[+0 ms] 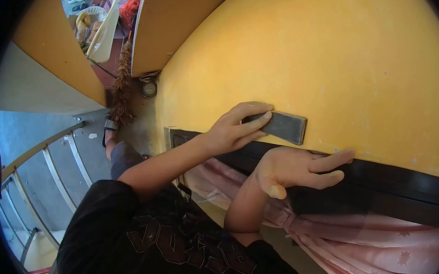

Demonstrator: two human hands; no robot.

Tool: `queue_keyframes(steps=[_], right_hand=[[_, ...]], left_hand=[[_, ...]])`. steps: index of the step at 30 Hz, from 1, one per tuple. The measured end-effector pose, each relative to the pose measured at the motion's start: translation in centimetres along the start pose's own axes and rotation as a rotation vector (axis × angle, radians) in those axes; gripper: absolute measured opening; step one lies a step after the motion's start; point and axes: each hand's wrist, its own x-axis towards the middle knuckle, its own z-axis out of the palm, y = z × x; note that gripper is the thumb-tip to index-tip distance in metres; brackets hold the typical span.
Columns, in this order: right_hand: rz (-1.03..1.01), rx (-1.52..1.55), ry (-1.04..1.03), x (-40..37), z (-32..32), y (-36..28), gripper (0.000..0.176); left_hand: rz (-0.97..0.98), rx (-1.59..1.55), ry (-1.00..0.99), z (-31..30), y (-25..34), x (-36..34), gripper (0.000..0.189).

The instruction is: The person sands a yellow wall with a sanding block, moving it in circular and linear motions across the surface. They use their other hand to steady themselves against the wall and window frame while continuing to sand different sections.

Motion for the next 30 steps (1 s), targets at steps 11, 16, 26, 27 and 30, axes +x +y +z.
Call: queue_keyframes(steps=[11,16,26,27,30], right_hand=[[0.007,-0.090,-0.007,-0.2,-0.3,0.3,0.081],[-0.038,-0.092,-0.056,-0.2,-0.9,0.6,0.086],[-0.040,0.016,0.071,-0.4,0.4,0.7,0.096],[-0.031,0.016,0.123,-0.7,0.8,0.6,0.101],[0.010,-0.009,0.133,-0.7,0.3,0.5,0.101]], left_hand=[[-0.260,0.112,0.057,0.8,0.6,-0.3,0.047],[-0.198,0.044,0.044,0.8,1.7,0.3,0.049],[-0.115,0.025,0.038,1.4,2.9,0.5,0.052],[-0.061,0.000,0.064,1.6,3.5,1.3,0.052],[-0.199,0.032,0.063,1.8,3.9,-0.8,0.049]])
